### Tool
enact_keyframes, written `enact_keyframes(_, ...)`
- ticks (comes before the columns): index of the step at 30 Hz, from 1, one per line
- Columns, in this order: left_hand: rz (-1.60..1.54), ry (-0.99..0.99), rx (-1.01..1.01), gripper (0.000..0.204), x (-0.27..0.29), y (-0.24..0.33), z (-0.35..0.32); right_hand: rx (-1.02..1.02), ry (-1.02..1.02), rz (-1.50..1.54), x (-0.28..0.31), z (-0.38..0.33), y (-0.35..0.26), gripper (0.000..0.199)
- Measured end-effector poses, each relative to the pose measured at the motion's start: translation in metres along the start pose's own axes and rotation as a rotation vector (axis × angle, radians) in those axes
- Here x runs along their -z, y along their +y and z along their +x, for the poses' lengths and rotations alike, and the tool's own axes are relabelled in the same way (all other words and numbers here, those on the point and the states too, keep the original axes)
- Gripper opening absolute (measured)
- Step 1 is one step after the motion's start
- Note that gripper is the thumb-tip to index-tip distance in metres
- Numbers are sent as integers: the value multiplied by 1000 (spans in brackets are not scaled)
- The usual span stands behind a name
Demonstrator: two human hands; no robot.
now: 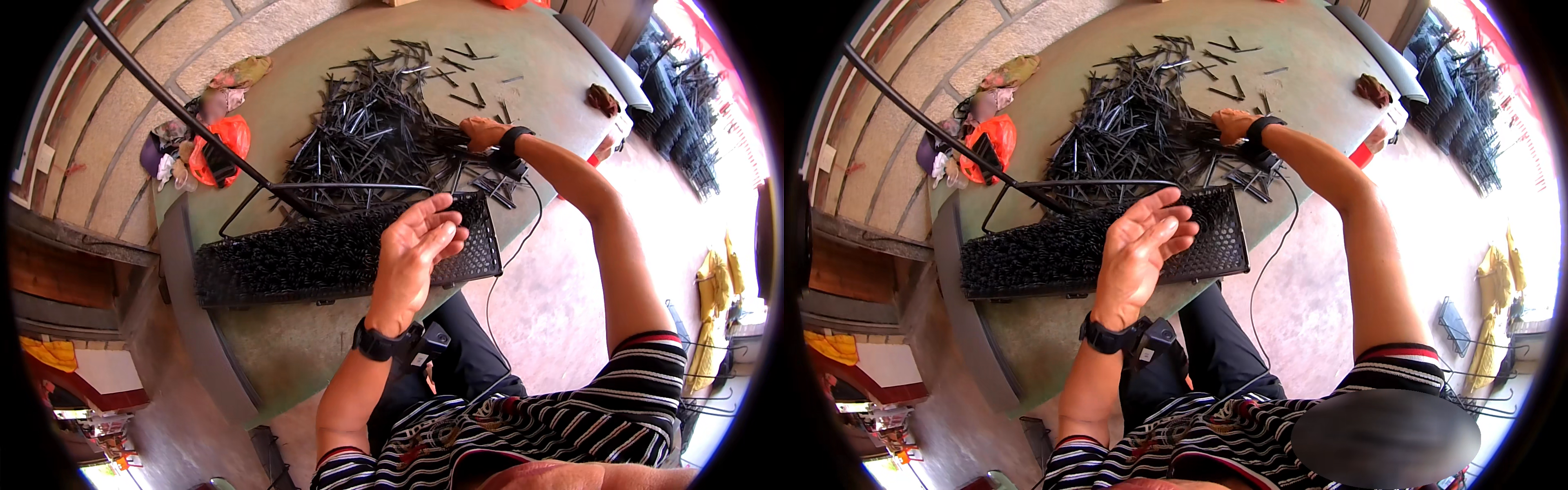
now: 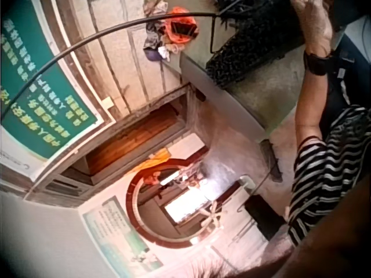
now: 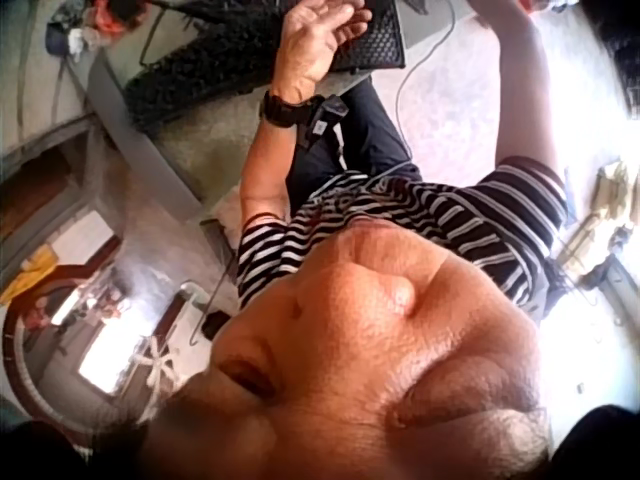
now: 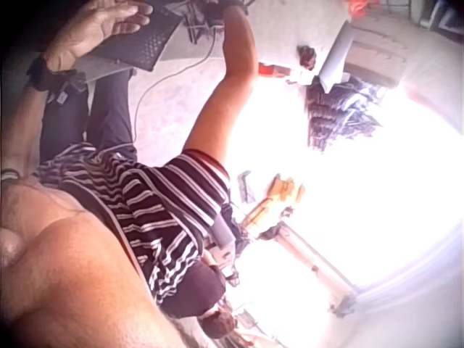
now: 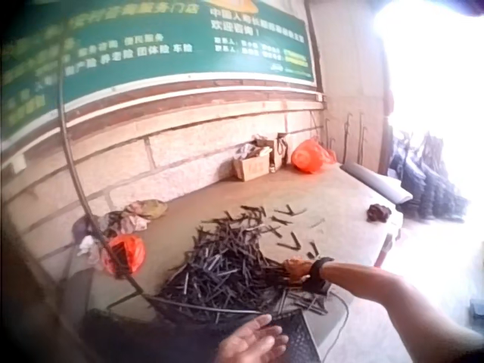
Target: The person inserts thin black metal rods into the holes of a rectangular broom head base. They pick up bundles of rods from a pile on the table and push them into the base one by one or in small groups. The person works continuously, filling the base with rods to form the broom bristles.
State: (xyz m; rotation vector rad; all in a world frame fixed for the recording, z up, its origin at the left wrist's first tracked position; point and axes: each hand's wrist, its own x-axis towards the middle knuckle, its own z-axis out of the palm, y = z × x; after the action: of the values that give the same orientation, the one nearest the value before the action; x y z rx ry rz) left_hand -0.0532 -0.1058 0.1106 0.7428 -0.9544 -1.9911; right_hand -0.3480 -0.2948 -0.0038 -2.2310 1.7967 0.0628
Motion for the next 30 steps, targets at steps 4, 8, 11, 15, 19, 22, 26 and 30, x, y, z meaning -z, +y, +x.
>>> enact_keyframes(4,-199,-31,131,44,-8,-2,18,23,-51,-37,24,-1,-14,31)
enact_keyframes(8,-310,61,232,32,-18,-14,52,72,71,-116,60,-14,-28,24)
enact_keyframes(11,-327,162,292,39,-16,-21,98,75,216,-69,78,-30,-51,21)
enact_keyframes(15,-305,278,164,56,-20,-12,155,230,439,-9,76,-37,-80,23)
enact_keyframes(19,-503,336,-121,41,-3,-18,209,343,524,-164,65,-28,-107,20)
enact_keyframes(22,-551,404,-282,41,2,-28,222,361,494,-263,71,-24,-114,23)
enact_keyframes(26,-666,276,-235,40,32,-19,236,566,698,-434,75,-17,-125,22)
enact_keyframes(30,-831,287,-262,24,60,-11,239,509,884,-526,75,-21,-138,57)
